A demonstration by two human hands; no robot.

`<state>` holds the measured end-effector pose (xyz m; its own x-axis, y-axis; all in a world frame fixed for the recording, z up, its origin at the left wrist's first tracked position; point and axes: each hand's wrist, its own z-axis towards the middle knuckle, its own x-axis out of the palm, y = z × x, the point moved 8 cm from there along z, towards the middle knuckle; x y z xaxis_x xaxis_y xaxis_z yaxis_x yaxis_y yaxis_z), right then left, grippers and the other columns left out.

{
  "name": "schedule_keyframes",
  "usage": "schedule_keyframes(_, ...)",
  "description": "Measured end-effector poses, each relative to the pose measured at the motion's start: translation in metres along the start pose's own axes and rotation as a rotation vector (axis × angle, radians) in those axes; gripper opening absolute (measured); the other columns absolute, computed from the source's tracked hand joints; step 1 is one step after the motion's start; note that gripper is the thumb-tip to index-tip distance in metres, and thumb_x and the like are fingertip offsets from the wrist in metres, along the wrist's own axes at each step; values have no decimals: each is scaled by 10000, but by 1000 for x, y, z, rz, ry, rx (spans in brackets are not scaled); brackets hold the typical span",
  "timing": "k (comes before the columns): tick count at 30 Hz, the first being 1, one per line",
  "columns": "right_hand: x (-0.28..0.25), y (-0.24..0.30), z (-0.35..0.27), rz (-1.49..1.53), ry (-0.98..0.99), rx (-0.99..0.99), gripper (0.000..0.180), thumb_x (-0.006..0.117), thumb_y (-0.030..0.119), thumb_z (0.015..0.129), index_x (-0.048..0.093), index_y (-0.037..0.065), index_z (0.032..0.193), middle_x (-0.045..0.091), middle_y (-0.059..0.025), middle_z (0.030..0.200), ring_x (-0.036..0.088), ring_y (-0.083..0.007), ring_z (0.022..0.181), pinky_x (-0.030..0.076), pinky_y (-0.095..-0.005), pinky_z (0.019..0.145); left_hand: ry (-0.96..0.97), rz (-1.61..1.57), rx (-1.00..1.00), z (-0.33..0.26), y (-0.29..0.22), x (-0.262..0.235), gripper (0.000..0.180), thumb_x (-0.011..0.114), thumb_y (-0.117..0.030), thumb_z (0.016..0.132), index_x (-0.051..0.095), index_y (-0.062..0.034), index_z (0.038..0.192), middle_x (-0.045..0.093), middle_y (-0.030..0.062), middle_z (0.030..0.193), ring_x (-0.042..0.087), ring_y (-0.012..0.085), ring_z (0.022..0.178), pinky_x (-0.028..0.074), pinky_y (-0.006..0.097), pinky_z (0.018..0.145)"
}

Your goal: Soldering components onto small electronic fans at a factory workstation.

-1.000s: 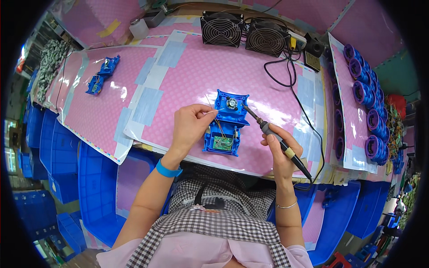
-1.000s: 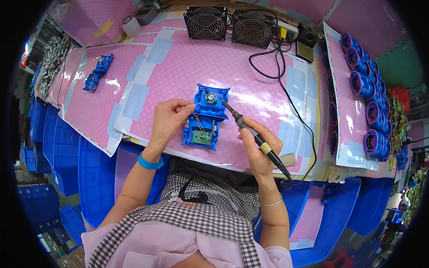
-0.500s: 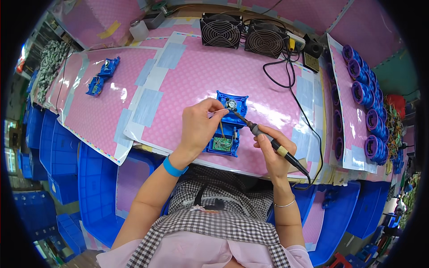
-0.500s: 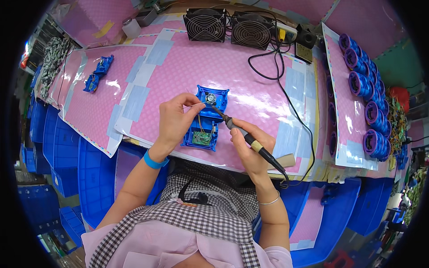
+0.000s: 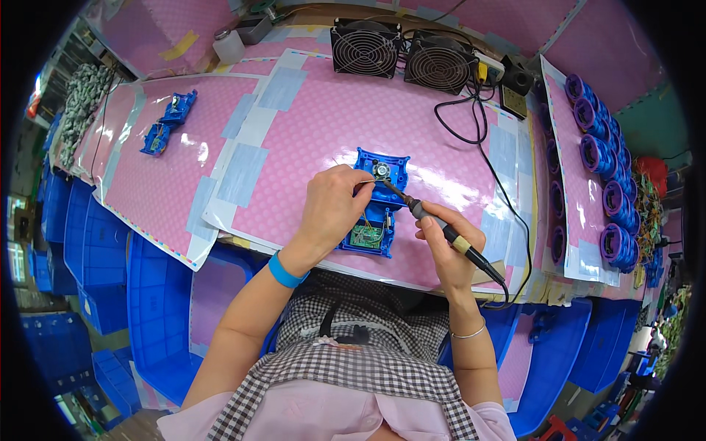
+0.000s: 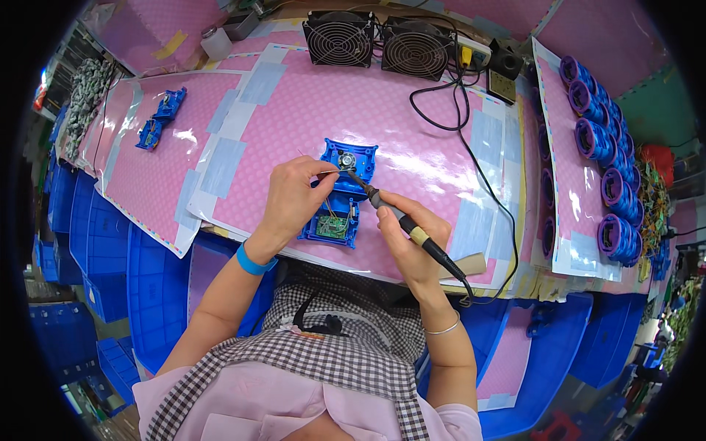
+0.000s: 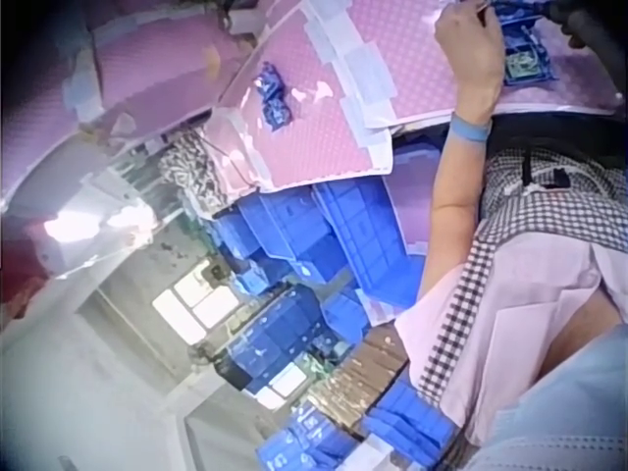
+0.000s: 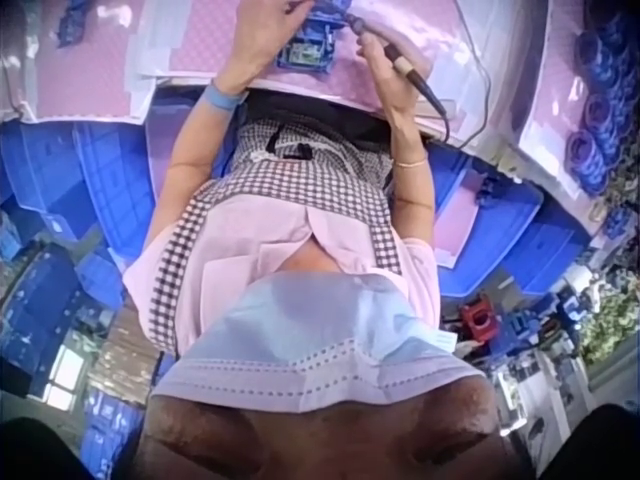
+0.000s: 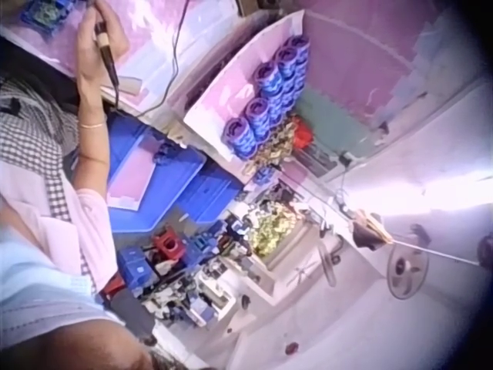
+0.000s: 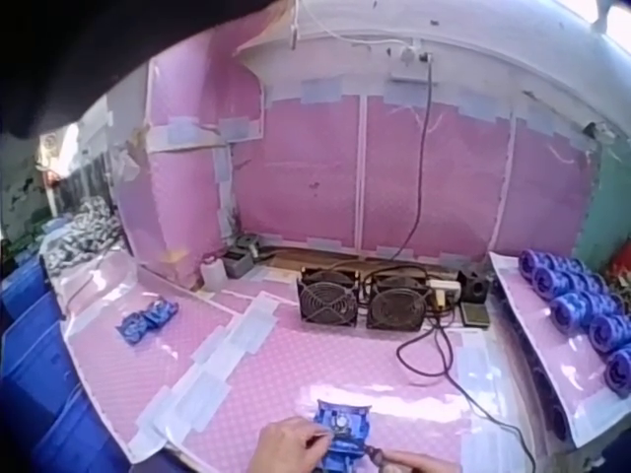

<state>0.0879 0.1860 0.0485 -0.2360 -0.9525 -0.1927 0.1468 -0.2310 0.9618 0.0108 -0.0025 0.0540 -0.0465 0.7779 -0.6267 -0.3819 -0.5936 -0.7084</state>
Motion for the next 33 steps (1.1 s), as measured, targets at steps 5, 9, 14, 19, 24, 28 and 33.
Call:
schedule_keyframes(5, -1, 2, 0, -8, 6, -23, 235, 656, 19, 880, 673, -75, 1094, 711, -159, 859, 697, -176, 710, 559, -252, 636, 21, 19, 9, 1, -2, 1, 141, 722, -81, 782, 738, -1, 897, 699, 148, 810, 677, 260, 722, 524, 343, 622)
schedule_keyframes(9, -11, 9, -2, 13, -31, -25, 233, 652, 24, 883, 668, -78, 1091, 711, -159, 851, 700, -184, 711, 565, -259, 652, 20, 20, 7, 1, 0, 1, 138, 718, -81, 783, 738, -2, 895, 701, 147, 815, 679, 259, 731, 526, 345, 632)
schedule_keyframes(14, -28, 8, -6, 63, -92, -30, 242, 655, 50, 890, 663, -83, 1092, 711, -162, 851, 700, -189, 709, 565, -264, 662, 23, 17, 39, 3, -2, 1, 131, 708, -72, 782, 740, -7, 890, 706, 145, 825, 684, 258, 752, 533, 349, 667)
schedule_keyframes(19, -26, 5, -8, 59, -65, -8, 248, 659, 55, 889, 663, -82, 1096, 711, -164, 856, 700, -189, 707, 562, -260, 657, 3, -25, 30, 2, -3, -1, 124, 688, -89, 786, 727, -4, 868, 690, 154, 804, 662, 310, 743, 514, 405, 682)
schedule_keyframes(24, -9, 2, -5, 42, -8, -4, 232, 652, 20, 879, 673, -74, 1090, 711, -167, 871, 699, -186, 708, 562, -259, 652, 1, -47, 13, 2, 1, 0, 140, 682, -95, 787, 724, 9, 872, 695, 160, 802, 667, 310, 738, 517, 399, 682)
schedule_keyframes(28, -2, 0, -2, 12, -2, -3, 230, 649, 16, 880, 676, -70, 1091, 713, -161, 871, 700, -177, 715, 562, -256, 648, 10, -51, -1, 3, 1, 0, 148, 677, -98, 790, 723, 11, 877, 697, 163, 803, 669, 311, 735, 518, 398, 684)
schedule_keyframes(33, -1, -1, 1, -21, 19, 8, 235, 654, 19, 876, 678, -68, 1094, 715, -154, 863, 698, -169, 710, 558, -250, 647, 20, -23, -18, 3, 4, 1, 150, 720, -92, 779, 741, -9, 901, 711, 145, 821, 690, 253, 750, 534, 349, 664)
